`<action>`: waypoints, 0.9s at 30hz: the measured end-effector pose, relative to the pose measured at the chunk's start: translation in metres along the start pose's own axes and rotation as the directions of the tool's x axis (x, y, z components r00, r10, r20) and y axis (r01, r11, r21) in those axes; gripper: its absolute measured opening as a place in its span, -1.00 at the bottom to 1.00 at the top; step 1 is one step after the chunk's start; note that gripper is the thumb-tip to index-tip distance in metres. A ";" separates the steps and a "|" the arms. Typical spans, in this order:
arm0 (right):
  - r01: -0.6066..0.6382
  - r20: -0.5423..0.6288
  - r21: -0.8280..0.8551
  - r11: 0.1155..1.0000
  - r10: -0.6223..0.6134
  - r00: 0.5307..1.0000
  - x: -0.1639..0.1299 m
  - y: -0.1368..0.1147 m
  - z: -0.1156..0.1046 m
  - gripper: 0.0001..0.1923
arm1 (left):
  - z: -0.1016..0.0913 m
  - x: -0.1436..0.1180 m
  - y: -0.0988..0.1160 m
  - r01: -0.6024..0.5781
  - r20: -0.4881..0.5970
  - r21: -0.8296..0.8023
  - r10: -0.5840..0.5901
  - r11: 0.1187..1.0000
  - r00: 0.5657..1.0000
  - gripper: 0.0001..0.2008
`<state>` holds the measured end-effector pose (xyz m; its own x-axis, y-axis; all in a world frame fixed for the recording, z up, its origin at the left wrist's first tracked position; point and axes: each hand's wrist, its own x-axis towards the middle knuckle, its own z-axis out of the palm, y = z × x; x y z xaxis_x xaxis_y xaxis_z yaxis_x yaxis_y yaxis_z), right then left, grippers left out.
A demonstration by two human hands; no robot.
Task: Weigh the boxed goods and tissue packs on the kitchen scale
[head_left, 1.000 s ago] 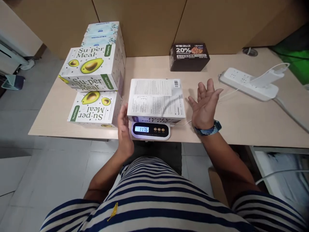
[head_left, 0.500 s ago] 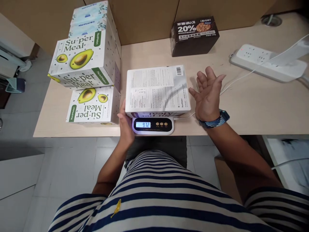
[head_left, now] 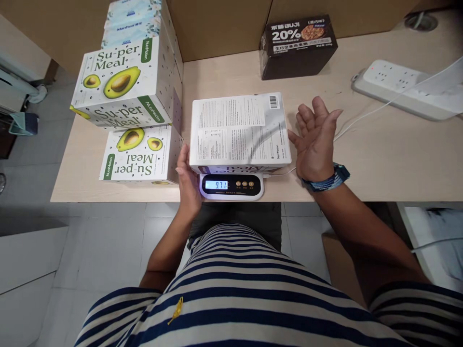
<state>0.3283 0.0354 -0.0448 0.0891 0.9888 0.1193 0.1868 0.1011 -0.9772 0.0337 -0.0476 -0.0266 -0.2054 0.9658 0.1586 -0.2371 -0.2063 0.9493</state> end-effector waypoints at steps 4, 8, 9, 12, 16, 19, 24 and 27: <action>-0.009 -0.026 0.056 0.998 0.011 1.000 -0.003 -0.003 0.002 -0.03 | -0.001 0.000 0.001 -0.001 -0.004 0.027 0.001 1.000 1.000 -0.16; -0.007 -0.053 0.098 0.995 0.012 0.999 -0.005 -0.007 0.006 -0.09 | -0.001 -0.001 0.000 0.001 0.004 0.019 -0.001 1.000 1.000 -0.17; -0.006 -0.055 0.097 0.995 0.011 0.998 -0.006 -0.008 0.006 -0.09 | -0.001 -0.001 0.000 0.000 0.004 0.014 0.000 1.000 1.000 -0.17; -0.023 -0.073 0.096 0.995 0.030 0.997 -0.008 -0.015 0.009 -0.08 | -0.001 -0.001 -0.001 -0.004 0.006 0.005 0.004 1.000 1.000 -0.18; -0.066 -0.109 0.132 0.989 0.080 0.991 -0.013 -0.031 0.015 -0.09 | -0.001 -0.001 0.000 -0.015 0.011 0.015 0.015 1.000 1.000 -0.21; -0.074 -0.113 0.139 0.987 0.090 0.990 -0.014 -0.035 0.016 -0.06 | -0.001 -0.002 0.001 -0.022 0.011 0.014 0.022 1.000 1.000 -0.22; -0.072 -0.092 0.144 0.987 0.086 0.992 -0.012 -0.029 0.012 -0.07 | -0.002 -0.002 -0.001 -0.021 0.011 0.038 0.021 0.999 1.000 -0.25; 0.015 -0.180 0.095 0.995 0.002 0.984 -0.021 -0.030 0.016 -0.10 | -0.003 -0.005 -0.003 -0.051 0.008 0.103 0.050 0.993 0.999 -0.21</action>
<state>0.3055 0.0130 -0.0205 0.2639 0.9533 0.1469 0.0943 0.1261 -0.9875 0.0329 -0.0524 -0.0309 -0.2090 0.9554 0.2085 -0.1270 -0.2379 0.9630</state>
